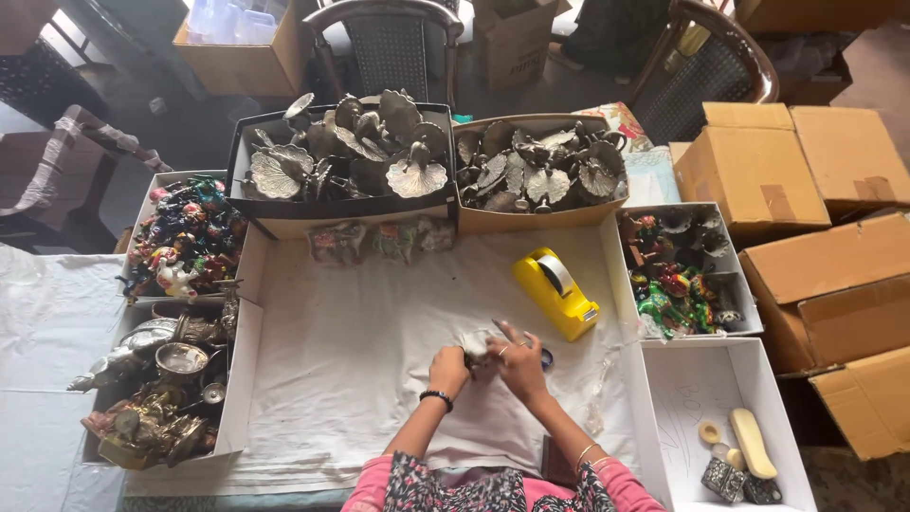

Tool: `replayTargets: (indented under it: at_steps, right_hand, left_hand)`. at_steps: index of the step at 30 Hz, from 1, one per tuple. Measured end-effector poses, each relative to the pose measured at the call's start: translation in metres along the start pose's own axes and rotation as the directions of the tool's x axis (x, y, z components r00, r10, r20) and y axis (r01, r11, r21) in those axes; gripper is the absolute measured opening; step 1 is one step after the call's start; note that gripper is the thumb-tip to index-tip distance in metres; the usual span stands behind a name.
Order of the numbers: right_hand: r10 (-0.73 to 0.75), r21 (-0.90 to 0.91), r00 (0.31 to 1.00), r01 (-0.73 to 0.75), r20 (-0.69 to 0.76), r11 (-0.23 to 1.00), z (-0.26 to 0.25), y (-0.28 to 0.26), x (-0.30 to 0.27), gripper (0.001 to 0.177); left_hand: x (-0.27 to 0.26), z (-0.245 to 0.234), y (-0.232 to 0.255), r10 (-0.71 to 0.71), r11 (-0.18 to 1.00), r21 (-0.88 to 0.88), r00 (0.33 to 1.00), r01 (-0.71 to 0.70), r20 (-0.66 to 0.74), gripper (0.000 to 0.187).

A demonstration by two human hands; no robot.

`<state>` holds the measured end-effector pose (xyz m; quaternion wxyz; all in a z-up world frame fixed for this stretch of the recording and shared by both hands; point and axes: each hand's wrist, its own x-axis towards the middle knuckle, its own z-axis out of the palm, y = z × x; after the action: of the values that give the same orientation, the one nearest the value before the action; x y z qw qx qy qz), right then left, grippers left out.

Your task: The person wraps a small, colorful figurine in a piece of white tissue paper. They fold the paper around the object and then use a roll of yellow tape to secure the wrapping. The wrapped item is then placed into a white box.

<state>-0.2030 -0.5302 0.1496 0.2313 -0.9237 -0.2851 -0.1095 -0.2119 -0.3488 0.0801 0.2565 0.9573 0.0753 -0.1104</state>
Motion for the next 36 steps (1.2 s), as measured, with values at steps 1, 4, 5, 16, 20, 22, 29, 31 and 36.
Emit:
replayTargets:
  at_steps: [1,4,5,16,20,22,29,31,36]
  right_hand:
    - [-0.005,0.003,1.000,0.005,0.002,1.000,0.005,0.010,0.000,0.015]
    - [0.275,0.326,0.958,-0.233,-0.086,0.916,0.007,0.023,0.004,0.018]
    - [0.372,0.443,0.925,-0.304,-0.075,0.844,-0.002,0.021,0.008,0.018]
    - [-0.298,-0.022,0.915,0.315,0.272,0.949,0.024,0.007,0.016,0.068]
    - [-0.095,-0.068,0.854,0.151,0.512,0.986,0.059,0.011,0.023,0.036]
    - [-0.020,-0.056,0.818,0.064,0.575,0.996,0.041,-0.005,0.042,0.031]
    - [0.127,-0.147,0.463,0.007,0.877,0.989,0.074,0.010,0.059,0.043]
    - [0.138,-0.182,0.500,0.040,0.855,0.983,0.093,0.017,0.047,0.040]
    - [0.098,-0.112,0.931,-0.062,0.350,0.992,0.074,-0.011,0.032,0.017]
  left_hand:
    - [-0.003,-0.007,0.004,-0.006,1.000,-0.001,1.000,0.006,-0.002,0.013]
    - [-0.005,-0.019,0.007,-0.002,1.000,0.007,1.000,0.002,-0.017,0.009]
    - [0.000,-0.017,0.006,0.015,0.996,0.087,1.000,-0.016,0.004,0.011]
    - [0.007,0.043,-0.010,-0.060,0.994,0.105,0.954,0.031,0.293,0.013]
    - [-0.020,0.044,0.004,-0.006,0.984,0.179,0.998,-0.006,0.065,0.022]
    - [-0.032,0.048,0.008,0.009,0.978,0.210,1.000,-0.005,-0.018,0.026]
    - [-0.015,0.063,0.003,-0.080,0.963,0.251,0.994,0.098,-0.079,0.011]
    - [0.005,0.064,-0.007,-0.143,0.967,0.208,0.989,0.150,-0.046,0.015]
    - [0.059,0.047,-0.037,-0.242,0.968,0.109,0.958,0.227,0.155,0.015]
